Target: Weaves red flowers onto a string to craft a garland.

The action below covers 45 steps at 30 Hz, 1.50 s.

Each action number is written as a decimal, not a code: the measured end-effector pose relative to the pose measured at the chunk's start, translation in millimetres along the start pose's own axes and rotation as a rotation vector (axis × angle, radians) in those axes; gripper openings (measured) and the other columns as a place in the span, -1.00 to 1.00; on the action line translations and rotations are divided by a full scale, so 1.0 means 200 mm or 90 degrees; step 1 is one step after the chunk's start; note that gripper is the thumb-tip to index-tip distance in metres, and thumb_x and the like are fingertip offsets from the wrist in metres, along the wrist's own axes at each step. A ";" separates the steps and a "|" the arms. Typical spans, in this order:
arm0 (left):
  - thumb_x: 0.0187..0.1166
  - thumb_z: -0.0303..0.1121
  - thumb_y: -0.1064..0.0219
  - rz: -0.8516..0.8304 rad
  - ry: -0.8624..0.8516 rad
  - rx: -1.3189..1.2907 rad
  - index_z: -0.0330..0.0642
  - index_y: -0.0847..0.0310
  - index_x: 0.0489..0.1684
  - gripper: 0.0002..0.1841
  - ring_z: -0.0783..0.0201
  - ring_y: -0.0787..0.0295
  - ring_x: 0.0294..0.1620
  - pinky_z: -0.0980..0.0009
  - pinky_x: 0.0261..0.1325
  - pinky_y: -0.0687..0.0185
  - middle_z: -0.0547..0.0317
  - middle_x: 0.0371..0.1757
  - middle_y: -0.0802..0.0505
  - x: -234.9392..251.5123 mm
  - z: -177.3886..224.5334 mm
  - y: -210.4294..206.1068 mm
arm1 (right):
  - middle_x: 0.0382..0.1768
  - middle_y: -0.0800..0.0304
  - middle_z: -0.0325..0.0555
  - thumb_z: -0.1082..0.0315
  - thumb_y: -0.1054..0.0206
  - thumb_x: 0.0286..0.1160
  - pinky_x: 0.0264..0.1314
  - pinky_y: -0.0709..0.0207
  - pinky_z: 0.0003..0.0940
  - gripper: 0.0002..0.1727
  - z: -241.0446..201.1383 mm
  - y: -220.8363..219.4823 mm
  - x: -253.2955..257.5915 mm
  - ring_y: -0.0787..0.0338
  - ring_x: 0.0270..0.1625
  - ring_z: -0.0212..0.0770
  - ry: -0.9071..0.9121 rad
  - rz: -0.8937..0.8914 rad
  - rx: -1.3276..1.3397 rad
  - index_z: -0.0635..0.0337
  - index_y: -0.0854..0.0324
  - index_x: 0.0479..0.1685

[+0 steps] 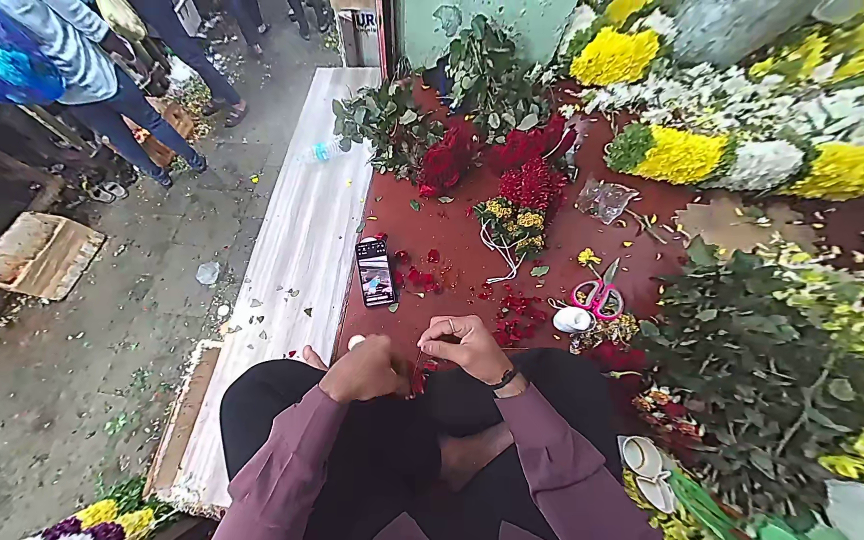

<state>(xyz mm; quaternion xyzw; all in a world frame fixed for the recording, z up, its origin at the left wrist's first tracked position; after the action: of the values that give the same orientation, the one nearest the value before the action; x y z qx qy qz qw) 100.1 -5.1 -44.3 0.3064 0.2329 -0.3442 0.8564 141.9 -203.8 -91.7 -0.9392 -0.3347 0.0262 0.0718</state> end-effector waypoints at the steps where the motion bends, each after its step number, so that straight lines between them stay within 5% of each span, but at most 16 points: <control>1: 0.40 -0.20 -0.60 -0.043 -0.106 -0.046 -0.06 -0.90 -0.34 -0.85 0.35 -0.82 -0.37 0.17 -0.18 -0.79 0.28 -0.38 -0.92 -0.01 0.05 -0.01 | -0.26 -0.86 -0.13 0.42 -0.47 0.49 -0.03 -0.71 -0.39 -0.87 0.03 0.01 0.01 -0.79 -0.17 -0.34 -0.015 0.017 0.023 0.30 -0.88 -0.19; 3: 0.50 -0.31 -0.56 -0.009 -0.282 -0.237 -0.17 -0.89 -0.26 -0.88 0.45 -0.80 -0.29 0.40 -0.14 -0.79 0.27 -0.27 -0.91 0.00 0.11 0.01 | -0.24 -0.90 -0.17 0.44 -0.43 0.52 -0.04 -0.75 -0.42 -0.87 0.11 0.02 0.00 -0.82 -0.19 -0.40 -0.084 0.001 0.099 0.30 -0.86 -0.15; 5: 0.54 -0.38 -0.51 0.136 -0.312 -0.382 -0.27 -0.85 -0.21 -0.87 0.38 -0.80 -0.27 0.40 -0.14 -0.79 0.17 -0.23 -0.90 0.00 0.12 0.05 | -0.30 -0.89 -0.32 0.35 -0.40 0.49 -0.15 -0.74 -0.50 -0.91 0.14 -0.03 -0.03 -0.81 -0.27 -0.51 -0.132 -0.008 0.152 0.14 -0.80 -0.25; 8: 0.55 -0.33 -0.52 0.370 -0.190 -0.403 -0.27 -0.82 -0.26 -0.84 0.31 -0.78 -0.37 0.34 -0.22 -0.77 0.14 -0.34 -0.88 0.02 0.02 0.08 | -0.24 -0.94 -0.17 0.43 -0.51 0.45 -0.28 -0.67 -0.50 -0.89 0.05 -0.12 -0.04 -0.78 -0.35 -0.46 -0.082 -0.086 0.108 0.28 -0.88 -0.18; 10: 0.50 -0.22 -0.55 0.428 -0.032 -0.319 -0.14 -0.84 -0.30 -0.82 0.35 -0.85 -0.39 0.34 -0.22 -0.83 0.24 -0.37 -0.92 0.02 -0.06 0.07 | -0.23 -0.94 -0.14 0.44 -0.47 0.49 -0.23 -0.68 -0.51 -0.87 -0.01 -0.13 -0.04 -0.79 -0.31 -0.46 -0.026 -0.099 0.086 0.31 -0.89 -0.16; 13: 0.42 -0.09 -0.55 0.349 0.097 -0.216 -0.02 -0.86 -0.35 -0.79 0.41 -0.79 -0.43 0.28 -0.24 -0.76 0.33 -0.43 -0.88 0.00 -0.12 0.06 | -0.19 -0.95 -0.08 0.45 -0.45 0.49 0.06 -0.78 -0.34 -0.86 -0.05 -0.04 -0.06 -0.89 -0.12 -0.34 0.003 -0.050 0.061 0.34 -0.88 -0.15; 19: 0.50 -0.13 -0.52 0.160 0.007 -0.276 -0.05 -0.89 -0.34 -0.79 0.49 -0.69 -0.47 0.40 -0.31 -0.63 0.37 -0.46 -0.85 0.00 -0.09 0.04 | -0.28 -0.93 -0.17 0.44 -0.46 0.45 -0.34 -0.58 -0.55 -0.88 -0.03 0.24 -0.09 -0.72 -0.39 -0.50 -0.094 0.047 0.046 0.28 -0.88 -0.20; 25: 0.41 -0.13 -0.56 0.189 0.064 -0.261 -0.03 -0.88 -0.49 -0.79 0.50 -0.63 -0.56 0.39 -0.41 -0.55 0.38 -0.56 -0.82 -0.01 -0.13 0.06 | -0.25 -0.94 -0.15 0.42 -0.47 0.47 -0.04 -0.74 -0.43 -0.87 -0.06 0.20 -0.10 -0.85 -0.21 -0.42 -0.082 -0.116 0.035 0.31 -0.87 -0.18; 29: 0.26 -0.12 -0.61 0.195 0.144 -0.191 0.00 -0.86 -0.50 -0.82 0.39 -0.69 -0.53 0.21 -0.36 -0.62 0.33 -0.54 -0.83 -0.01 -0.14 0.05 | -0.29 -0.91 -0.21 0.37 -0.46 0.52 -0.17 -0.68 -0.51 -0.85 -0.03 0.17 -0.06 -0.78 -0.31 -0.48 -0.134 -0.192 0.024 0.29 -0.86 -0.17; 31: 0.27 -0.13 -0.59 0.201 0.172 -0.162 0.01 -0.86 -0.48 -0.83 0.38 -0.68 -0.55 0.19 -0.40 -0.61 0.33 -0.54 -0.82 -0.02 -0.13 0.06 | -0.34 -0.86 -0.24 0.23 -0.38 0.60 -0.29 -0.60 -0.46 -0.77 0.05 0.25 0.04 -0.71 -0.39 -0.44 -0.254 -0.133 -0.075 0.21 -0.85 -0.11; 34: 0.25 -0.11 -0.58 0.194 0.194 -0.131 0.06 -0.85 -0.51 -0.84 0.36 -0.69 -0.56 0.14 -0.40 -0.61 0.35 -0.57 -0.81 -0.02 -0.12 0.05 | -0.10 -0.91 -0.05 0.21 -0.38 0.64 0.11 -0.73 0.04 -0.78 0.33 0.46 0.30 -0.87 -0.04 -0.09 -0.401 0.095 -0.345 0.11 -0.85 -0.01; 37: 0.26 -0.09 -0.56 0.164 0.211 -0.117 0.08 -0.85 -0.51 -0.83 0.33 -0.72 -0.56 0.10 -0.39 -0.66 0.34 -0.58 -0.81 0.01 -0.12 0.03 | -0.10 -0.91 0.09 0.13 -0.38 0.52 0.01 -0.65 0.39 -0.74 0.58 0.58 0.52 -0.87 0.02 0.20 -0.464 0.293 -0.519 0.04 -0.86 -0.03; 41: 0.25 -0.06 -0.54 0.153 0.218 -0.111 0.09 -0.83 -0.55 -0.82 0.32 -0.74 -0.53 0.10 -0.36 -0.67 0.34 -0.58 -0.82 0.03 -0.15 0.00 | 0.12 -0.81 0.05 -0.15 -0.53 0.32 0.23 -0.55 0.37 -0.52 0.83 0.62 0.67 -0.73 0.27 0.19 -0.446 0.348 -0.639 -0.03 -0.79 0.07; 43: 0.26 -0.07 -0.53 0.142 0.225 -0.115 0.09 -0.84 -0.52 -0.82 0.34 -0.78 -0.50 0.11 -0.33 -0.72 0.35 -0.55 -0.84 0.03 -0.15 0.00 | 0.12 -0.80 -0.02 -0.02 -0.58 0.26 0.31 -0.53 0.31 -0.64 0.83 0.62 0.70 -0.71 0.30 0.12 -0.436 0.348 -0.609 -0.05 -0.84 -0.05; 45: 0.27 -0.07 -0.52 0.137 0.219 -0.111 0.09 -0.84 -0.52 -0.82 0.34 -0.76 -0.52 0.12 -0.35 -0.69 0.36 -0.56 -0.83 0.04 -0.14 -0.01 | -0.05 -0.90 -0.05 0.16 -0.63 0.20 0.18 -0.64 0.28 -0.72 0.78 0.63 0.68 -0.84 0.10 0.05 -0.416 0.369 -0.515 0.00 -0.84 -0.12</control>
<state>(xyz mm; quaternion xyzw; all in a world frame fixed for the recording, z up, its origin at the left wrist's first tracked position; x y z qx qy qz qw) 99.0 9.7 -68.9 0.3083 0.3706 -0.1723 0.8590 311.4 -196.0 -264.9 -0.8883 -0.0531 0.2030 -0.4085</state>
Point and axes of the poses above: each hand's wrist, its own x-axis towards the middle knuckle, its own y-axis out of the back of the hand, z = x × y, the point moved 3 cm from there along x, towards the middle knuckle
